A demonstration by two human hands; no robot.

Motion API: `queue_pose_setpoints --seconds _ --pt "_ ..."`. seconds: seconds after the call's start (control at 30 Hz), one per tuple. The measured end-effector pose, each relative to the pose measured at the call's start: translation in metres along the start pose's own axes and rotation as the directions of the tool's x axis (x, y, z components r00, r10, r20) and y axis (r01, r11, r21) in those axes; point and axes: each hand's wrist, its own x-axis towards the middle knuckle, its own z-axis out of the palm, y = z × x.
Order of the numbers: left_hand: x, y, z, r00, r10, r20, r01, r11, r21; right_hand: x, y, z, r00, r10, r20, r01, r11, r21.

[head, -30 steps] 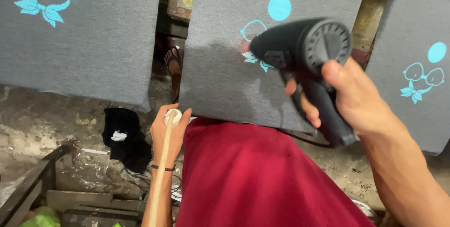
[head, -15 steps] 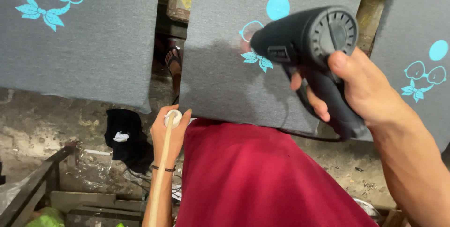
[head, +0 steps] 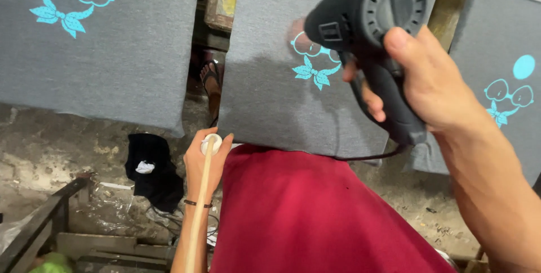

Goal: Using a heat gun to dry screen-printed designs on fabric panels.

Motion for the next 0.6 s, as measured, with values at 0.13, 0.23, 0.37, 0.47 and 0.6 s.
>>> queue_pose_setpoints --seconds 0.13,0.23,0.37,0.47,0.6 --pt "0.002 -0.003 0.002 1.000 0.008 -0.017 -0.007 1.000 0.013 -0.003 -0.006 -0.003 0.987 0.077 0.140 -0.068 0.995 -0.071" --pt "0.002 0.003 0.001 1.000 0.005 -0.004 -0.005 1.000 0.011 0.006 -0.001 -0.005 0.995 0.086 0.057 -0.087 0.996 0.000" --pt "0.005 -0.008 -0.001 0.999 0.040 0.007 -0.040 0.999 -0.005 0.003 -0.003 -0.015 0.998 0.063 0.030 -0.061 0.997 -0.050" --pt "0.011 -0.013 0.001 0.996 0.090 0.004 -0.090 0.996 0.015 0.004 -0.001 -0.014 0.982 0.115 0.148 -0.113 0.993 -0.025" --pt "0.008 -0.012 -0.003 0.996 0.091 0.013 -0.091 0.996 0.013 0.011 -0.001 -0.018 0.997 0.080 -0.019 -0.080 0.997 -0.021"
